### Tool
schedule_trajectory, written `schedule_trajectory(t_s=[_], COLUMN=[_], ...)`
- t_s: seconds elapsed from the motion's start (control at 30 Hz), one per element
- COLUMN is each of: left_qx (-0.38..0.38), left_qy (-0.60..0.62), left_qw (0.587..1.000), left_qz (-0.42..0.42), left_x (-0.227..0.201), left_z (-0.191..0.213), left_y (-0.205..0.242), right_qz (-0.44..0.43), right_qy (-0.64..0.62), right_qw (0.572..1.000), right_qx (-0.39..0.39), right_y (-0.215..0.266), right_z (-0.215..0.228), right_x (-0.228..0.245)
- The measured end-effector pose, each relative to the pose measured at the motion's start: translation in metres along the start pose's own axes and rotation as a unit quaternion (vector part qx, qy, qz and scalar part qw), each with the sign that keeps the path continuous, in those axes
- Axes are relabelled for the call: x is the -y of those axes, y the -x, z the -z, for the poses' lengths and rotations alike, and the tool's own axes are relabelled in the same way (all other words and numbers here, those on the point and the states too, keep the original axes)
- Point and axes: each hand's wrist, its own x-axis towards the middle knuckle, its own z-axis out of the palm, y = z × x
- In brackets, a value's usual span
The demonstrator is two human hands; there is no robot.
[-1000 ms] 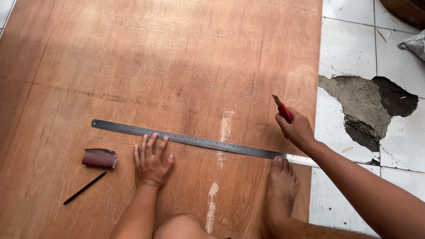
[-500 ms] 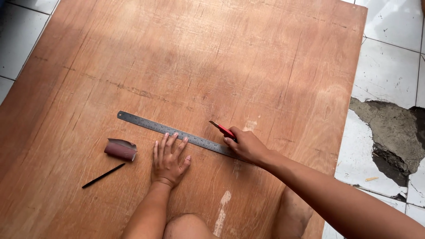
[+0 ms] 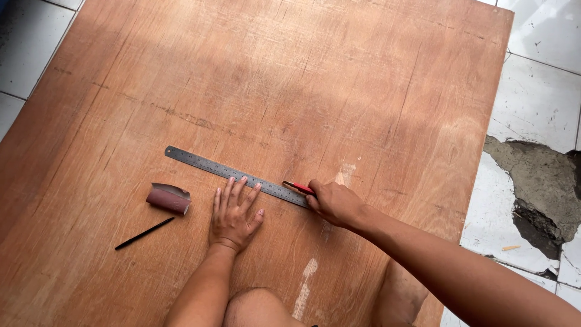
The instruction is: Measuring and cutting a sheet of plywood on the floor using a metal ruler, pencil, and utility knife.
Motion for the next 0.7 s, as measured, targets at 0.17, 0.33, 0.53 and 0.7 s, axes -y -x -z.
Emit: schedule_trajectory(t_s=[0.17, 0.33, 0.53, 0.7], left_qx=[-0.011, 0.001, -0.001, 0.015], left_qy=[-0.014, -0.019, -0.025, -0.026], left_qw=[1.0, 1.0, 1.0, 1.0], left_qz=[-0.005, 0.0, -0.004, 0.003], left_x=[0.0007, 0.0011, 0.0003, -0.0006], left_z=[-0.0016, -0.0038, -0.0036, -0.0014], left_y=[0.0, -0.0004, -0.0005, 0.0001], right_qz=[-0.001, -0.004, 0.008, 0.001], right_qy=[0.018, 0.036, 0.044, 0.09], right_qw=[1.0, 0.999, 0.998, 0.995], right_qx=[0.012, 0.019, 0.046, 0.048], right_y=[0.0036, 0.0017, 0.0005, 0.0049], right_z=[0.004, 0.0034, 0.0043, 0.0071], right_x=[0.0049, 0.0009, 0.0015, 0.0055])
